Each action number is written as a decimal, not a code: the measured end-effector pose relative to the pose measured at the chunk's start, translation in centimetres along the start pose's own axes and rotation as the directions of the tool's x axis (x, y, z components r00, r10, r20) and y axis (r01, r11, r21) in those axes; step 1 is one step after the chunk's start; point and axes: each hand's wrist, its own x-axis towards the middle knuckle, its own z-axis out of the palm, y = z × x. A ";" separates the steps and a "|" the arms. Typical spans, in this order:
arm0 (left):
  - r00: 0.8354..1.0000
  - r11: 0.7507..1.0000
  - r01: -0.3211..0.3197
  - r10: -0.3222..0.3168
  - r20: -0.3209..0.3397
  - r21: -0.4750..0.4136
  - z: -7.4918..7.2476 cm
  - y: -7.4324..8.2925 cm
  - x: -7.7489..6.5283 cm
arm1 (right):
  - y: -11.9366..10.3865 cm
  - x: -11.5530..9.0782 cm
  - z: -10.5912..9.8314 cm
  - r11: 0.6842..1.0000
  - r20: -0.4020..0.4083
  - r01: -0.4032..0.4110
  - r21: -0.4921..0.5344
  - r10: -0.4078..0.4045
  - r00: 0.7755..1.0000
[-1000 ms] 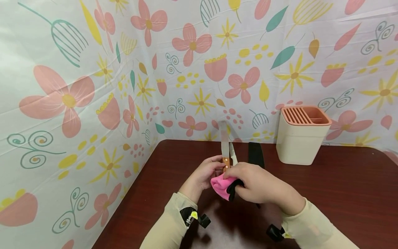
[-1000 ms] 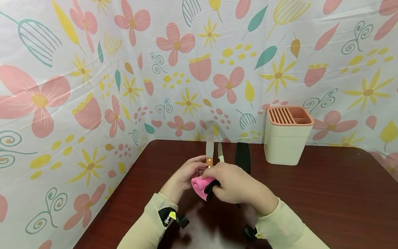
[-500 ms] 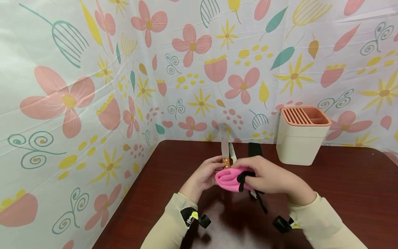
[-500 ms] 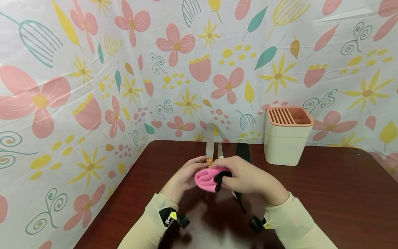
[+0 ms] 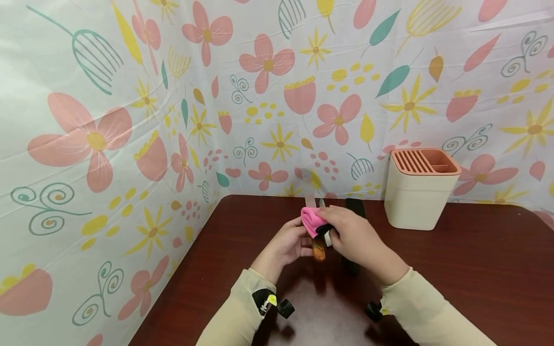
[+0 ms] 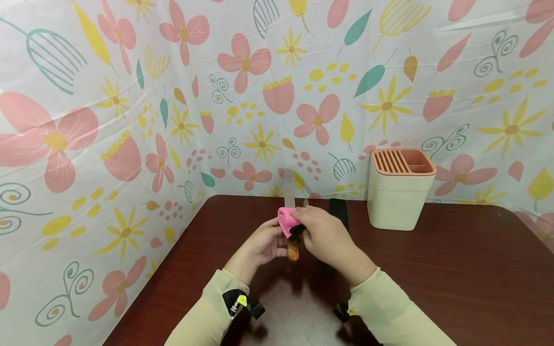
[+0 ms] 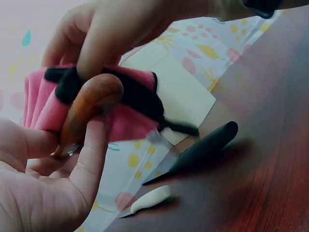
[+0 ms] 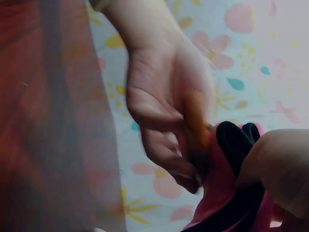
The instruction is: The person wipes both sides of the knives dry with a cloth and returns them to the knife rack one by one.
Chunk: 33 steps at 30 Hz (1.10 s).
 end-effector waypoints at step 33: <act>0.998 0.995 -0.060 0.060 -0.012 -0.082 -1.0 0.4 0.2 | -3.8 -0.8 -2.5 0.988 0.230 0.154 0.031 -0.157 0.960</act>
